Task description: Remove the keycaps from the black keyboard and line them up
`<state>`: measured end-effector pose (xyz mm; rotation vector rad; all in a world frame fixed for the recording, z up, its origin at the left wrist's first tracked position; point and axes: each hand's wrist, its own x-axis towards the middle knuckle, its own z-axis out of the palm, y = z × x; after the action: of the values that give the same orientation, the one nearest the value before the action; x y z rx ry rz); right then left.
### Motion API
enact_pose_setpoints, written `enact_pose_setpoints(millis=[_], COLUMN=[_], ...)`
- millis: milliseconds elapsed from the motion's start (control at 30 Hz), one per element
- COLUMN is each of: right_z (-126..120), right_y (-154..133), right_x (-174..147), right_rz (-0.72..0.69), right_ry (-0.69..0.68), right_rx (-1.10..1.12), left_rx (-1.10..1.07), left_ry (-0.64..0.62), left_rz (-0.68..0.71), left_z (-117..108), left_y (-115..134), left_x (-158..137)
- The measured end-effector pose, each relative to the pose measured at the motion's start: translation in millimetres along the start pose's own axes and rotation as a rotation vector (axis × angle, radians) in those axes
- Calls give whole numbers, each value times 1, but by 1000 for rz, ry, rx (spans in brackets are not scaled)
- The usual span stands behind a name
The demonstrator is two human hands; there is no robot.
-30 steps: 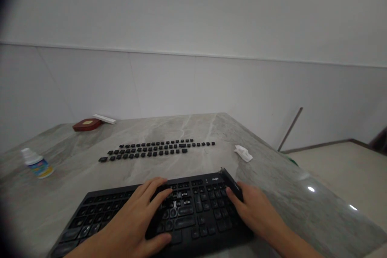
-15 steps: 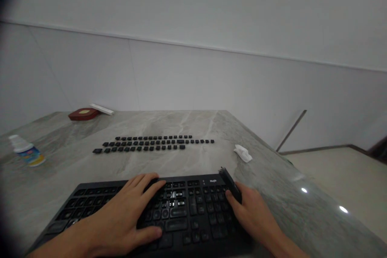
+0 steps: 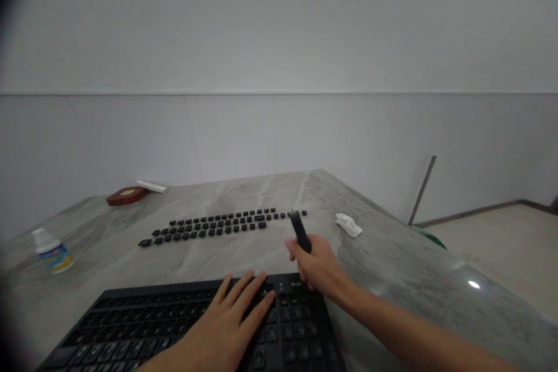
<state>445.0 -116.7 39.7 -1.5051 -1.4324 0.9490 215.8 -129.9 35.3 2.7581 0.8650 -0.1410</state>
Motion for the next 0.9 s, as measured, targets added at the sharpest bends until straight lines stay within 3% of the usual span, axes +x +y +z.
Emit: enact_pose_setpoints(millis=[100, 167, 267, 367, 433, 500, 667, 767, 900], right_z=[19, 34, 49, 48, 44, 40, 33, 28, 24], right_y=[-10, -10, 0, 8, 6, 2, -2, -1, -2], right_x=[13, 15, 10, 2, -2, -5, -7, -7, -9], right_rz=[-284, -382, -458, -576, -626, -624, -792, -895, -912], right_ry=[109, 163, 96, -6, -80, -143, -270, -390, -470], right_rx=[338, 374, 160, -30, -175, -299, -445, -636, -828], left_rx=[-73, -147, -328, -550, -650, -678, -404, -246, -83], left_ry=[148, 209, 339, 549, 580, 582, 625, 587, 599], left_rz=[9, 3, -27, -206, -282, -268, -73, -49, -11], left_z=[-1, -1, 1, 4, 6, 9, 19, 20, 20], left_y=[-11, -15, -19, -26, -31, -34, -27, -19, -13], left_x=[2, 1, 1, 6, 8, 9, 3, -1, -4])
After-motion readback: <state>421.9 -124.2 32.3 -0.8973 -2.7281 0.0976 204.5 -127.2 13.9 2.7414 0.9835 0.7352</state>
